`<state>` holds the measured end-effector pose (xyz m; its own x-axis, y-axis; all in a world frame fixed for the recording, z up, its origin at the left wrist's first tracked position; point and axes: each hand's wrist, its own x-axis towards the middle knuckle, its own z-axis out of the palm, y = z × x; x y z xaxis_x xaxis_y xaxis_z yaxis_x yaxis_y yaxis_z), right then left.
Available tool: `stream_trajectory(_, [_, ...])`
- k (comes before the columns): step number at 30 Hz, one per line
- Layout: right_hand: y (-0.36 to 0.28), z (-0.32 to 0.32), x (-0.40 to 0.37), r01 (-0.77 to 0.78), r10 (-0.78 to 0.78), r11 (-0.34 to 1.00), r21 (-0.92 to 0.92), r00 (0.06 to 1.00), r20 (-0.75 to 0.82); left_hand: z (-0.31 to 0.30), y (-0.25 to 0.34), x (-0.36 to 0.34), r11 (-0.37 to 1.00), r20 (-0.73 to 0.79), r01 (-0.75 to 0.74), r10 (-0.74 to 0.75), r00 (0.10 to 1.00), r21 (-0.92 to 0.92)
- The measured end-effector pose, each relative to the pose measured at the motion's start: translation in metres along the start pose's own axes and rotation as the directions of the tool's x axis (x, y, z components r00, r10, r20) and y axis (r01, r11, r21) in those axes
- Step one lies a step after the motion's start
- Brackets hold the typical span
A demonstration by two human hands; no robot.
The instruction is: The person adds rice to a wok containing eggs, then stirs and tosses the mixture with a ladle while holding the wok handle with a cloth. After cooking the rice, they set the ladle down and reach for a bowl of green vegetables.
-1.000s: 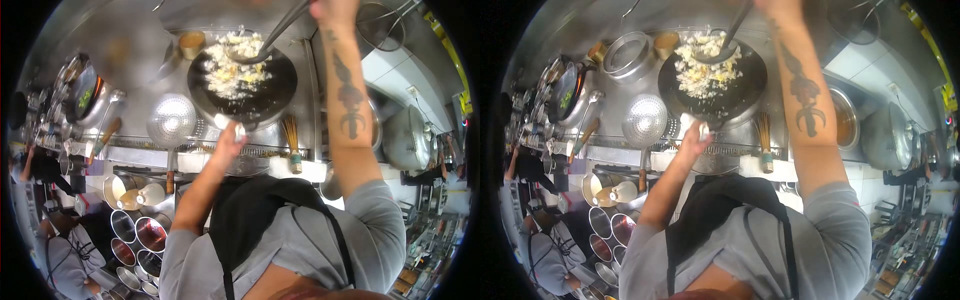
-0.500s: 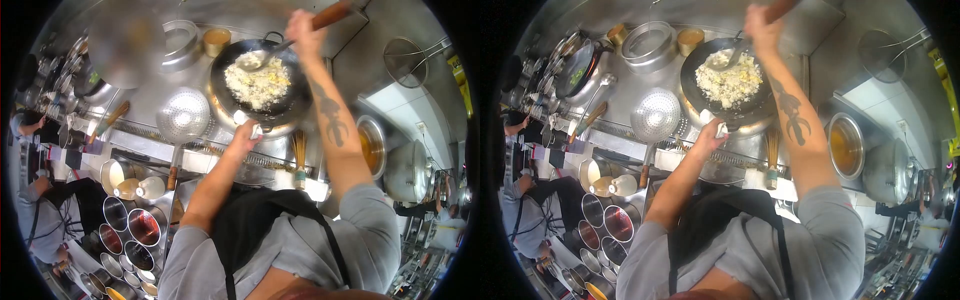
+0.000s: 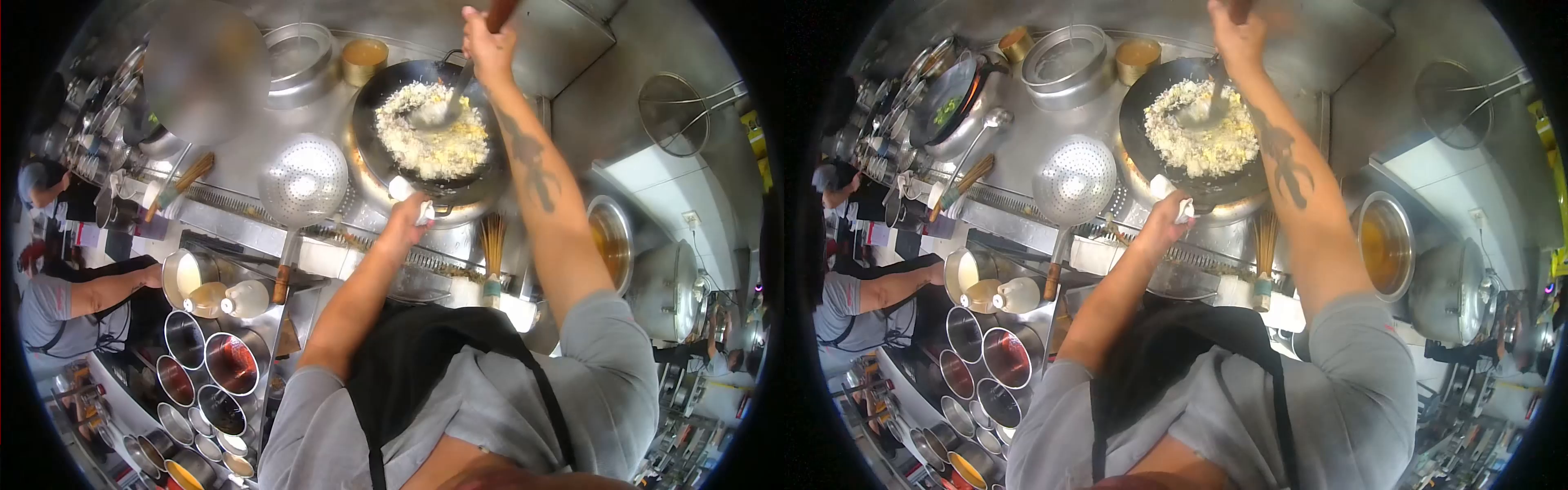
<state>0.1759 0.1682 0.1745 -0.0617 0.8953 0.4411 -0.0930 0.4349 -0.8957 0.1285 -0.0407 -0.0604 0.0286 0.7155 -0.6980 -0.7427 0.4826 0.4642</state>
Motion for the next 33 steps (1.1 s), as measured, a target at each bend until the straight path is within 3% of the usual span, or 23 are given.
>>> stream_trajectory(3, [0.022, 0.007, -0.025, 0.087, -0.118, 0.970, 0.227, 0.984, 0.130, -0.001, -0.001, -0.005, 1.000, -0.017, -0.010, 0.010, 1.000, -0.015])
stream_trajectory(4, [0.023, 0.013, -0.028, -0.078, 0.035, 0.967, 0.243, 0.984, 0.176, 0.001, 0.003, -0.010, 1.000, -0.008, -0.025, 0.025, 1.000, -0.017])
stream_trajectory(7, [-0.001, 0.011, -0.025, -0.025, 0.021, 0.999, 0.027, 0.986, 0.163, 0.002, 0.008, -0.019, 0.999, 0.016, 0.006, -0.007, 1.000, 0.034])
stream_trajectory(8, [-0.011, 0.009, -0.032, -0.011, -0.001, 0.994, 0.110, 0.994, 0.111, 0.003, 0.009, -0.017, 1.000, 0.013, 0.009, -0.010, 1.000, 0.029])
stream_trajectory(11, [0.002, -0.001, -0.051, -0.043, -0.007, 0.960, 0.278, 0.984, 0.179, -0.001, 0.001, -0.002, 0.999, 0.005, 0.032, -0.031, 0.999, -0.005])
stream_trajectory(15, [-0.040, -0.004, -0.052, -0.168, 0.114, 0.978, 0.124, 0.927, 0.358, -0.008, -0.004, 0.012, 0.999, 0.007, 0.040, -0.039, 0.999, -0.029])
stream_trajectory(16, [-0.069, -0.005, -0.066, -0.161, 0.121, 0.982, 0.095, 0.935, 0.334, -0.007, -0.003, 0.015, 0.999, 0.008, 0.035, -0.035, 0.999, -0.035])
stream_trajectory(19, [-0.047, -0.024, -0.079, -0.168, 0.151, 0.984, 0.058, 0.961, 0.231, -0.008, -0.002, 0.012, 1.000, 0.010, 0.014, -0.014, 1.000, -0.013])
stream_trajectory(20, [-0.019, -0.026, -0.070, -0.149, 0.147, 0.989, 0.010, 0.985, 0.094, -0.006, -0.001, 0.011, 1.000, 0.001, 0.017, -0.017, 1.000, -0.006])
stream_trajectory(23, [-0.021, -0.052, -0.015, -0.367, 0.362, 0.930, 0.010, 0.921, 0.142, 0.003, -0.032, -0.063, 0.999, 0.137, -0.026, 0.033, 0.990, -0.047])
stream_trajectory(25, [-0.066, -0.070, 0.003, -0.282, 0.279, 0.959, 0.039, 0.957, 0.077, 0.021, -0.039, -0.141, 0.993, 0.043, 0.073, -0.069, 0.997, -0.094])
stream_trajectory(28, [-0.066, -0.096, 0.023, -0.139, 0.133, 0.942, 0.305, 0.990, 0.041, 0.026, -0.034, -0.164, 0.992, -0.012, 0.092, -0.093, 0.996, -0.083])
stream_trajectory(29, [-0.061, -0.096, 0.019, -0.054, 0.043, 0.929, 0.366, 0.998, 0.037, 0.019, -0.024, -0.135, 0.980, 0.054, 0.112, -0.104, 0.993, -0.163])
stream_trajectory(31, [-0.047, -0.069, -0.017, -0.194, 0.175, 0.976, -0.100, 0.969, -0.177, -0.007, -0.026, -0.075, 0.984, 0.350, -0.045, 0.103, 0.931, -0.170])
stream_trajectory(32, [-0.028, -0.056, -0.030, -0.118, 0.108, 0.992, -0.042, 0.977, -0.185, -0.009, -0.039, -0.085, 0.978, 0.235, -0.208, 0.197, 0.952, 0.024])
stream_trajectory(33, [-0.020, -0.048, -0.029, -0.022, 0.023, 1.000, 0.011, 0.981, -0.194, -0.024, -0.055, -0.083, 0.993, 0.191, -0.113, 0.106, 0.976, 0.026])
